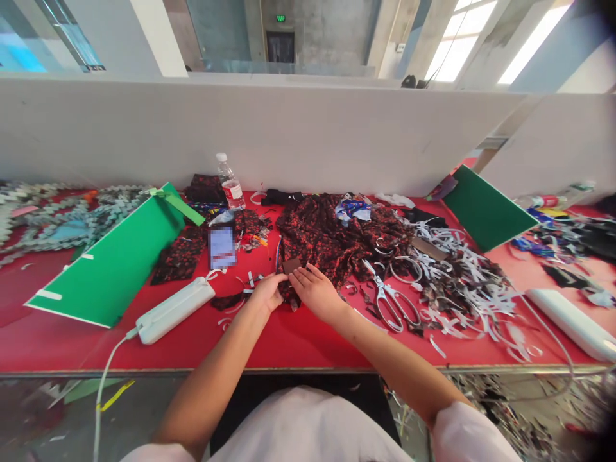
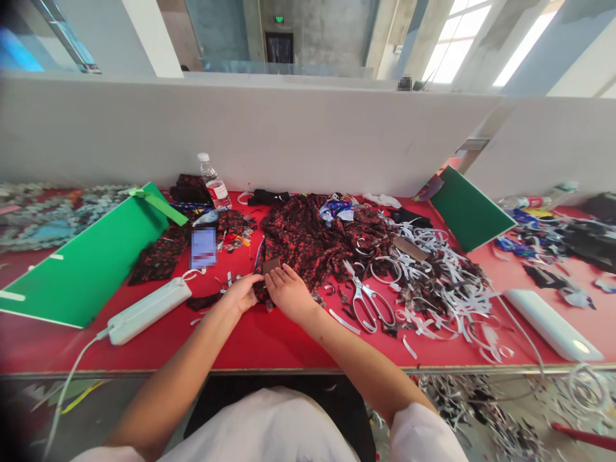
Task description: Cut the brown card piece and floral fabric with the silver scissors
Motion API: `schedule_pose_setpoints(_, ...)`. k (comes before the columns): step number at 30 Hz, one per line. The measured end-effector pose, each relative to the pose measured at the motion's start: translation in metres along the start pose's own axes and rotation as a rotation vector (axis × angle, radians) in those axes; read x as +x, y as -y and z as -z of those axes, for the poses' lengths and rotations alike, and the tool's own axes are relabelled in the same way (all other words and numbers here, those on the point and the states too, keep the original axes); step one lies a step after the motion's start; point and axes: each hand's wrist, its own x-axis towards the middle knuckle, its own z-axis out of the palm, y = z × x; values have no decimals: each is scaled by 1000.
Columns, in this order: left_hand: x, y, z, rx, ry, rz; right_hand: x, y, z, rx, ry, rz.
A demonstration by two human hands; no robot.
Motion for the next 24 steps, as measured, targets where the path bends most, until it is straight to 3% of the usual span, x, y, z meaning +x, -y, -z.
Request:
schedule_pose_setpoints(8,-6,-5,1,-144,150,125,12,-12,19,111,57,-58)
schedule_pose_setpoints(15,1,2,0,-291,205,124,16,-15,21,102,48,-26)
schedule_pose_setpoints(24,5,-5,-3,-207,255,212,12,-6,15,93,62,-31)
